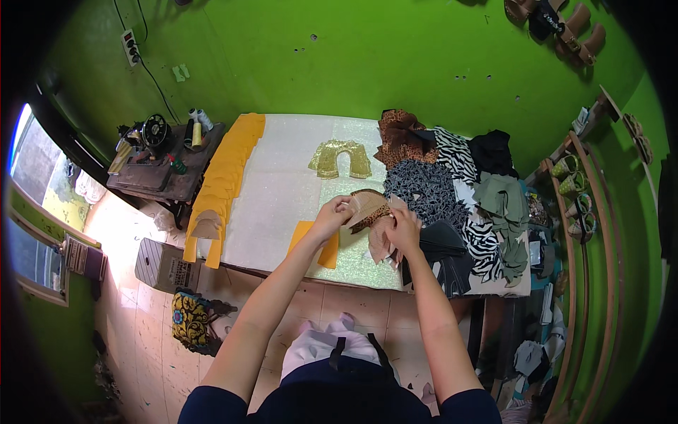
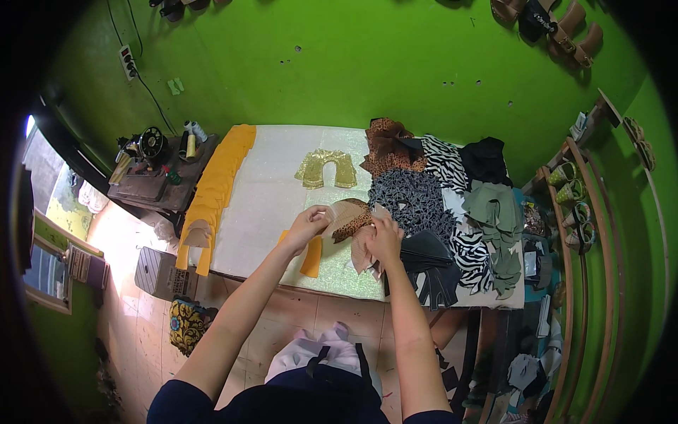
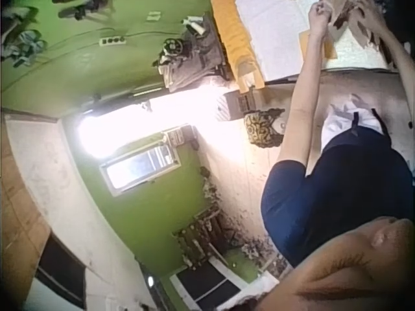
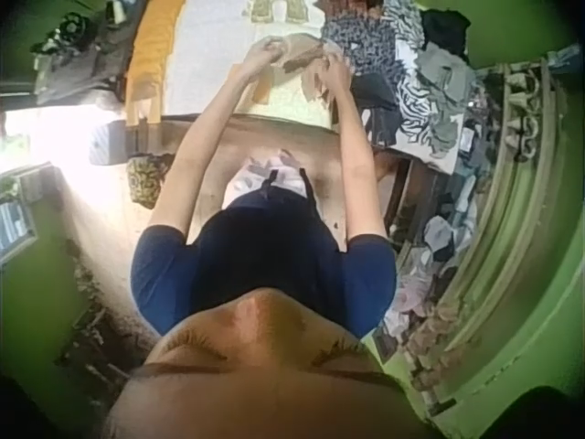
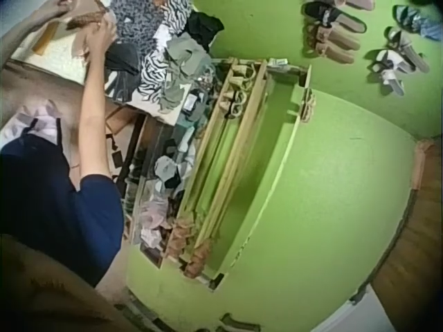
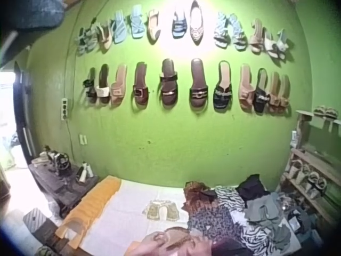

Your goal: Inspecting and sorting various cut fabric and patterned pieces for shoe assembly.

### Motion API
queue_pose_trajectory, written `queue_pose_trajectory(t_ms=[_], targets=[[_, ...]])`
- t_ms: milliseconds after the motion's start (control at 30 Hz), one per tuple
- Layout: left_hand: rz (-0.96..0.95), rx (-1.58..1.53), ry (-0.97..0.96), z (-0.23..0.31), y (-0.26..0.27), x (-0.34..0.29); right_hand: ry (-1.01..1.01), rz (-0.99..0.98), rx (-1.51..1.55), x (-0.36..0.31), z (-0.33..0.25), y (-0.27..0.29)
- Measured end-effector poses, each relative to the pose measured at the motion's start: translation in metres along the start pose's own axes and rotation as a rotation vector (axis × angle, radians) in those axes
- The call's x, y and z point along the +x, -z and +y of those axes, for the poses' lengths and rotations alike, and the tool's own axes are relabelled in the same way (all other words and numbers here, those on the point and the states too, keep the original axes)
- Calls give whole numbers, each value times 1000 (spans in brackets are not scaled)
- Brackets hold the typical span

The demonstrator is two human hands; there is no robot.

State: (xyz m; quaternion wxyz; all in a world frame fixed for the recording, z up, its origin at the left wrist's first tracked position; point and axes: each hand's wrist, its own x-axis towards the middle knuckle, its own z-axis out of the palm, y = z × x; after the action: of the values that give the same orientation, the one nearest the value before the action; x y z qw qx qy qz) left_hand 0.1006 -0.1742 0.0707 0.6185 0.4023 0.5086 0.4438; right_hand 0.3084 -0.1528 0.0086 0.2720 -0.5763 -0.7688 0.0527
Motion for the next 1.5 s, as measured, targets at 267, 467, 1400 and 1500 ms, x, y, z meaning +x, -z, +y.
queue_pose_trajectory(t_ms=[267, 467, 1400, 1500], targets=[[-32, 457, -73, -25, 52, 3, -435, -690, 1134, 37, -48, -17], [45, 369, -10, -41, 94, 1, -341, -701, 920, 24, -66, -55], [-107, 753, -61, -81, 144, 28, -492, -396, 517, -1, -89, -108], [-115, 775, -8, -84, 144, 29, -473, -404, 453, -4, -92, -108]])
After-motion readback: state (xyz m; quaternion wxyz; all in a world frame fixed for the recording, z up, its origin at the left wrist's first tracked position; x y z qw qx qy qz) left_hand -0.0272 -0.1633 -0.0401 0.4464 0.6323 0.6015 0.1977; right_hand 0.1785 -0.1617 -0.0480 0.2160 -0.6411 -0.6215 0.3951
